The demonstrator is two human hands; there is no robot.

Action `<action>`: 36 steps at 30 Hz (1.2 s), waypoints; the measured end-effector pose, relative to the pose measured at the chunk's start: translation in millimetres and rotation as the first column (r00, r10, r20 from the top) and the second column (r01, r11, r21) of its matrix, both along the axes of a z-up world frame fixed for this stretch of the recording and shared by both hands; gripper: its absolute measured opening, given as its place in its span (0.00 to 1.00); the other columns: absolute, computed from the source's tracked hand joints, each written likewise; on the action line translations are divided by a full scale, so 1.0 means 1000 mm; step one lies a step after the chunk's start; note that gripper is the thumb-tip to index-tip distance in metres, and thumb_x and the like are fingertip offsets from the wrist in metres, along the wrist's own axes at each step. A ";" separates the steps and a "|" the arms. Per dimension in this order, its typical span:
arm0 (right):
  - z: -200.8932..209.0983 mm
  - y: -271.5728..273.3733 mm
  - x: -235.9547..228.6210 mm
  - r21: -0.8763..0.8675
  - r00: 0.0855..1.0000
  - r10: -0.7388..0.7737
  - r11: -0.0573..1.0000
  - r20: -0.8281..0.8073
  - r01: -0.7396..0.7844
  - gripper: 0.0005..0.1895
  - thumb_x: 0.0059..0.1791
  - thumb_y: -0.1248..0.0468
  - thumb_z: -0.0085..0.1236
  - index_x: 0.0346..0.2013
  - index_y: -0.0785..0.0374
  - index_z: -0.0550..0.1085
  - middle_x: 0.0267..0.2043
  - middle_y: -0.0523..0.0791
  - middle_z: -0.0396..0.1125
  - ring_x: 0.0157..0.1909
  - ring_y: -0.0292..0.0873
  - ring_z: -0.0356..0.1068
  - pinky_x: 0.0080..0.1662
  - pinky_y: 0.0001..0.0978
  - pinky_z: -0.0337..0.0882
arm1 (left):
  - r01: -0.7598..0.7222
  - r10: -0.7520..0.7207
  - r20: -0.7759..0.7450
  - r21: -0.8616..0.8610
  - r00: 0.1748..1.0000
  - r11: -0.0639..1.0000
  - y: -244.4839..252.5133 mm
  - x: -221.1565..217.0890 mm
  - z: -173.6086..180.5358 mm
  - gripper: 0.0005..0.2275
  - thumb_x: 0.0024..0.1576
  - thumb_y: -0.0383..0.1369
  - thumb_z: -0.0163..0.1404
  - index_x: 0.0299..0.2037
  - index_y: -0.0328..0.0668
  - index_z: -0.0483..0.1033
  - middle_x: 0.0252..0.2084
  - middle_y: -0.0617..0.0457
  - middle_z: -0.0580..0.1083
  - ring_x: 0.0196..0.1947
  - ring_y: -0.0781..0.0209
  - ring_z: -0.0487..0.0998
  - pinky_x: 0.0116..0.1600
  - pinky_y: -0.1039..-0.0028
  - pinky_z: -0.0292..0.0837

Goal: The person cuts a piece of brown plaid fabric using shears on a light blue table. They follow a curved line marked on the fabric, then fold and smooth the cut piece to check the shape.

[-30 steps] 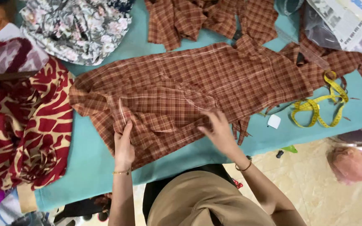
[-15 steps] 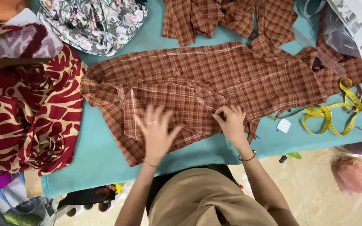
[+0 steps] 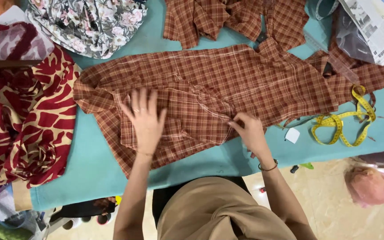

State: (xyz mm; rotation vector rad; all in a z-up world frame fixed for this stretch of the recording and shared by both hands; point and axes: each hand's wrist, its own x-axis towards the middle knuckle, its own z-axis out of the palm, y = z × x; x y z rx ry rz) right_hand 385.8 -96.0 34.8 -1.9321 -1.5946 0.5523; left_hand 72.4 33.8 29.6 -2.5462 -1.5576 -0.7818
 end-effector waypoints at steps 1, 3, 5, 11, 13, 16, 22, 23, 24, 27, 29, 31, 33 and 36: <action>0.007 0.001 0.001 0.000 0.999 -0.046 0.999 0.001 0.046 0.12 0.46 0.63 0.70 0.34 0.67 0.76 0.33 0.51 0.68 0.27 0.47 0.64 0.35 0.41 0.66 | -0.061 0.066 -0.070 0.073 0.995 0.995 0.010 -0.003 0.006 0.27 0.61 0.47 0.55 0.68 0.41 0.70 0.71 0.42 0.64 0.75 0.41 0.57 0.75 0.35 0.32; 0.004 -0.001 0.013 -0.043 0.982 -0.135 0.990 -0.135 0.131 0.10 0.49 0.62 0.67 0.36 0.66 0.76 0.29 0.49 0.67 0.26 0.42 0.61 0.33 0.37 0.64 | -0.104 0.109 -0.086 0.058 0.990 0.993 0.017 -0.011 0.015 0.30 0.57 0.45 0.58 0.67 0.38 0.70 0.67 0.42 0.66 0.72 0.39 0.59 0.72 0.32 0.32; -0.012 0.000 0.034 -0.094 0.937 -0.228 0.973 -0.265 0.210 0.09 0.53 0.62 0.63 0.39 0.65 0.75 0.26 0.46 0.65 0.25 0.37 0.58 0.31 0.33 0.62 | -0.144 0.148 -0.102 0.050 0.984 0.988 0.024 -0.016 0.019 0.32 0.52 0.44 0.60 0.66 0.34 0.70 0.63 0.42 0.68 0.70 0.36 0.60 0.69 0.29 0.32; -0.062 -0.003 0.100 0.186 0.696 -0.069 0.941 -0.714 0.283 0.03 0.62 0.67 0.53 0.45 0.62 0.70 0.40 0.36 0.63 0.42 0.28 0.60 0.44 0.21 0.63 | -0.156 0.153 -0.114 -0.019 0.982 0.987 0.019 -0.015 0.019 0.08 0.58 0.34 0.61 0.45 0.46 0.78 0.48 0.52 0.73 0.59 0.51 0.71 0.77 0.32 0.41; -0.068 -0.001 0.113 -0.018 0.457 -0.236 0.902 -0.858 0.431 0.05 0.62 0.65 0.55 0.44 0.61 0.70 0.32 0.39 0.58 0.28 0.30 0.49 0.28 0.24 0.49 | -0.157 0.157 -0.013 0.009 0.988 0.988 0.018 -0.013 0.023 0.06 0.58 0.32 0.59 0.42 0.46 0.78 0.48 0.51 0.75 0.58 0.49 0.72 0.76 0.40 0.44; -0.040 0.012 0.113 0.157 0.683 -0.129 0.927 -0.719 0.340 0.05 0.60 0.66 0.55 0.48 0.63 0.69 0.43 0.40 0.66 0.47 0.32 0.64 0.50 0.26 0.67 | -0.100 0.104 0.125 -0.036 0.987 0.994 0.012 -0.002 0.051 0.06 0.57 0.32 0.58 0.41 0.44 0.78 0.43 0.49 0.77 0.49 0.49 0.75 0.68 0.47 0.60; 0.084 0.050 0.028 0.435 0.915 0.378 0.854 -0.142 -0.286 0.36 0.41 0.57 0.74 0.60 0.63 0.70 0.66 0.50 0.66 0.66 0.54 0.68 0.66 0.44 0.68 | 0.333 -0.109 0.440 -0.475 0.891 0.815 -0.034 0.045 0.101 0.05 0.64 0.29 0.52 0.45 0.37 0.73 0.29 0.45 0.75 0.28 0.49 0.77 0.34 0.60 0.71; 0.081 0.050 0.016 0.434 0.920 0.366 0.858 -0.141 -0.275 0.36 0.41 0.57 0.74 0.60 0.63 0.70 0.66 0.50 0.66 0.66 0.54 0.68 0.66 0.44 0.68 | 0.345 -0.120 0.442 -0.475 0.889 0.810 -0.041 0.048 0.113 0.05 0.64 0.29 0.52 0.45 0.37 0.73 0.29 0.45 0.75 0.28 0.49 0.77 0.34 0.60 0.71; 0.077 0.050 0.005 0.461 0.885 0.451 0.814 -0.120 -0.352 0.37 0.40 0.55 0.74 0.60 0.64 0.70 0.64 0.50 0.66 0.67 0.53 0.66 0.66 0.47 0.67 | 0.441 -0.236 0.462 -0.407 0.855 0.800 -0.047 0.053 0.124 0.05 0.63 0.29 0.52 0.45 0.36 0.74 0.32 0.44 0.76 0.30 0.48 0.77 0.36 0.59 0.72; 0.055 0.053 -0.005 0.447 0.836 0.547 0.740 0.034 -0.502 0.28 0.40 0.55 0.74 0.48 0.60 0.71 0.61 0.48 0.68 0.68 0.53 0.64 0.65 0.53 0.63 | 0.551 -0.386 0.439 -0.350 0.811 0.758 -0.047 0.050 0.145 0.07 0.62 0.32 0.53 0.45 0.38 0.74 0.35 0.45 0.78 0.32 0.48 0.79 0.37 0.59 0.75; 0.046 0.064 0.005 0.395 0.811 0.562 0.716 0.163 -0.576 0.19 0.41 0.57 0.74 0.37 0.56 0.71 0.59 0.46 0.70 0.69 0.54 0.63 0.64 0.56 0.60 | 0.564 -0.421 0.402 -0.361 0.813 0.743 -0.034 0.039 0.147 0.08 0.60 0.35 0.55 0.43 0.39 0.75 0.37 0.46 0.80 0.32 0.50 0.81 0.37 0.60 0.76; 0.048 0.080 0.022 0.322 0.741 0.665 0.684 0.094 -0.655 0.25 0.33 0.65 0.70 0.45 0.66 0.78 0.55 0.50 0.72 0.64 0.61 0.65 0.59 0.60 0.59 | 0.476 -0.395 0.268 -0.438 0.879 0.762 -0.017 0.022 0.142 0.18 0.51 0.42 0.61 0.43 0.37 0.76 0.36 0.42 0.79 0.30 0.49 0.81 0.35 0.61 0.78; 0.043 0.094 0.039 0.244 0.744 0.660 0.743 -0.107 -0.624 0.23 0.38 0.67 0.67 0.47 0.67 0.76 0.53 0.51 0.72 0.59 0.56 0.69 0.57 0.51 0.66 | 0.377 -0.369 0.127 -0.531 0.921 0.759 0.004 0.011 0.131 0.18 0.51 0.42 0.61 0.47 0.41 0.78 0.34 0.42 0.78 0.27 0.50 0.81 0.32 0.62 0.78; 0.066 0.115 0.061 0.192 0.780 0.595 0.803 -0.194 -0.564 0.16 0.44 0.71 0.64 0.45 0.67 0.71 0.46 0.50 0.70 0.50 0.49 0.72 0.53 0.41 0.73 | 0.298 -0.347 -0.012 -0.485 0.938 0.822 0.027 -0.003 0.139 0.12 0.55 0.39 0.59 0.45 0.44 0.79 0.31 0.43 0.78 0.26 0.51 0.80 0.33 0.62 0.77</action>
